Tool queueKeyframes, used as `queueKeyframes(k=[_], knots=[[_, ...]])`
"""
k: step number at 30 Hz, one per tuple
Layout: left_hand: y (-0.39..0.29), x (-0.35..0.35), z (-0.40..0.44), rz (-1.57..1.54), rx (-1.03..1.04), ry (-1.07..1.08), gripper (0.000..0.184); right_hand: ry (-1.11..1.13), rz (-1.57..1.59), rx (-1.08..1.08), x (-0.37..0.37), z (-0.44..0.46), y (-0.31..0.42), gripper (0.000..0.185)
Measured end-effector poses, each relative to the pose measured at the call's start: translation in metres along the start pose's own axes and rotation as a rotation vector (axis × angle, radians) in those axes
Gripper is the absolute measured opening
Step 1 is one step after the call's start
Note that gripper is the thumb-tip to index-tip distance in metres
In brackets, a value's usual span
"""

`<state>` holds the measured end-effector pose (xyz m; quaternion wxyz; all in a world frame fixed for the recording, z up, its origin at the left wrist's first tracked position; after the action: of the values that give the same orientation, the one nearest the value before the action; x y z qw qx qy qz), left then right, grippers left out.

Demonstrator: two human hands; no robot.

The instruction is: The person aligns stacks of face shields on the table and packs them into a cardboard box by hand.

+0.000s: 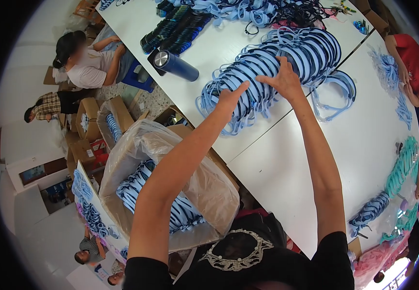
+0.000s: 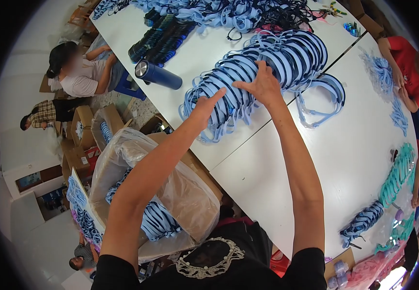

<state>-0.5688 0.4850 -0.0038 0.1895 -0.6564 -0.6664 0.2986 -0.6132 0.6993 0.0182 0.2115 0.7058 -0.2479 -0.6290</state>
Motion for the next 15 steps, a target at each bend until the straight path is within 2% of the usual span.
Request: queueKeyframes(k=[4,5,8,10,12,15], knots=[[-0.003,0.001,-0.031,0.009,0.126,-0.052,0.09,0.027,0.023,0.039,-0.003,-0.021,0.009,0.109],[0.0,0.001,-0.035,0.014,0.174,-0.035,0.082,-0.006,0.053,0.036,-0.001,-0.024,0.009,0.108],[0.008,0.01,-0.046,-0.052,0.279,-0.01,0.071,-0.096,0.112,-0.01,0.004,-0.028,0.002,0.104],[0.012,0.013,-0.047,-0.103,0.294,0.067,0.069,-0.161,0.238,-0.052,0.002,-0.036,0.0,0.1],[0.01,0.018,-0.069,-0.183,0.432,0.092,0.068,-0.147,0.276,-0.014,-0.011,-0.054,0.008,0.097],[0.017,0.018,-0.082,-0.111,0.501,0.095,0.066,-0.159,0.377,0.045,-0.03,-0.08,0.021,0.095]])
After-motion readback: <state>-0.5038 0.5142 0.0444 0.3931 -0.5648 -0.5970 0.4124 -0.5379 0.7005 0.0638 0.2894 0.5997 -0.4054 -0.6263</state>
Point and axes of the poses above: each hand's wrist, its own z-axis towards the middle knuckle, its own x-axis out of the palm, y = z × x, the point moved 2 cm from there along z, towards the middle knuckle, and after that the axes turned 6 degrees about -z, right-handed, at the moved point
